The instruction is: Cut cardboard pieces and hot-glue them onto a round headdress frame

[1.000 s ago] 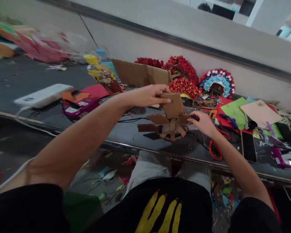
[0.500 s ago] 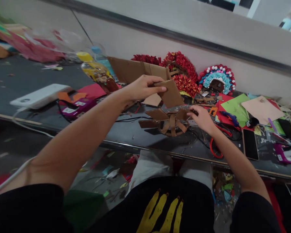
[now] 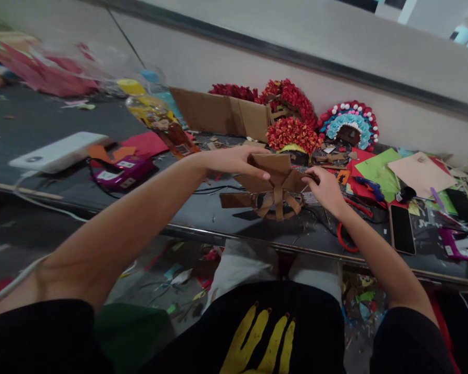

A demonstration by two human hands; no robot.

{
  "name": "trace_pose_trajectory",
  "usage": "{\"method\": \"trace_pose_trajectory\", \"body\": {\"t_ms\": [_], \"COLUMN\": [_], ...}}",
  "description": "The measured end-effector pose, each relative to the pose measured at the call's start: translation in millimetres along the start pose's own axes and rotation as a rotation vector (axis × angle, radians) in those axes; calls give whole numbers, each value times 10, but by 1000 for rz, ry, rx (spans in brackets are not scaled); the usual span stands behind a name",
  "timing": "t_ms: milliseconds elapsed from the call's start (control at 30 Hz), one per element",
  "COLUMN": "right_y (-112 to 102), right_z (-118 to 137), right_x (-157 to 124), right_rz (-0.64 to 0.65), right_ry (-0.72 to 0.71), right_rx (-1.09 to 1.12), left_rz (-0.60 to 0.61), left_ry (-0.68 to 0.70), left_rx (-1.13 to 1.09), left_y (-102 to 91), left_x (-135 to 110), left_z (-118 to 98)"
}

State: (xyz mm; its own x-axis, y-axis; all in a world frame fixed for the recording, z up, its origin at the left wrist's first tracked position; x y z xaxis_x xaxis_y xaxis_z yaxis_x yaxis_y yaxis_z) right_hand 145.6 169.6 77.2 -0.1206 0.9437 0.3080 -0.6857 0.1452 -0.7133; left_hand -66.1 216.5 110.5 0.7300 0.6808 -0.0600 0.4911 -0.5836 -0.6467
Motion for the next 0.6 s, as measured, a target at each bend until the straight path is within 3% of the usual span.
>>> {"method": "trace_pose_trajectory", "body": {"t_ms": [100, 233, 400, 500, 600], "right_y": [30, 11, -366, -622, -673], "right_z": [-50, -16, 46, -113, -386], "right_x": [-10, -46, -391, -770, -1121], "right_rz": [3, 46, -133, -306, -310], "right_ry": [5, -70, -158, -27, 187], "right_rx": [-20, -106, -262, -262, -236], "left_rz": [74, 45, -15, -32, -37], "left_ry": [46, 41, 21, 10, -9], "left_rx": [-78, -28, 69, 94, 120], "left_y": [92, 157, 163, 164, 172], "left_x": [-13, -3, -8, -16, -24], "left_z": [1, 35, 55, 80, 95]}}
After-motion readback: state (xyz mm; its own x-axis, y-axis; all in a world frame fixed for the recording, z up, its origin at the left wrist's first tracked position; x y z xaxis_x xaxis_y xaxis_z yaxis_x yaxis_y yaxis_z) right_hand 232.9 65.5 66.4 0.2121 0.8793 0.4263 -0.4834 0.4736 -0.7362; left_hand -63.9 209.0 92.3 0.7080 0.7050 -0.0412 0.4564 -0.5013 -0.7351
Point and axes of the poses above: each hand's wrist, its own x-axis towards the middle knuckle, its own y-axis out of the palm, z = x × y, the point moved 4 cm from there along x, towards the middle knuckle, and after that the axes turned 3 degrees about y, right-handed, at the moved point
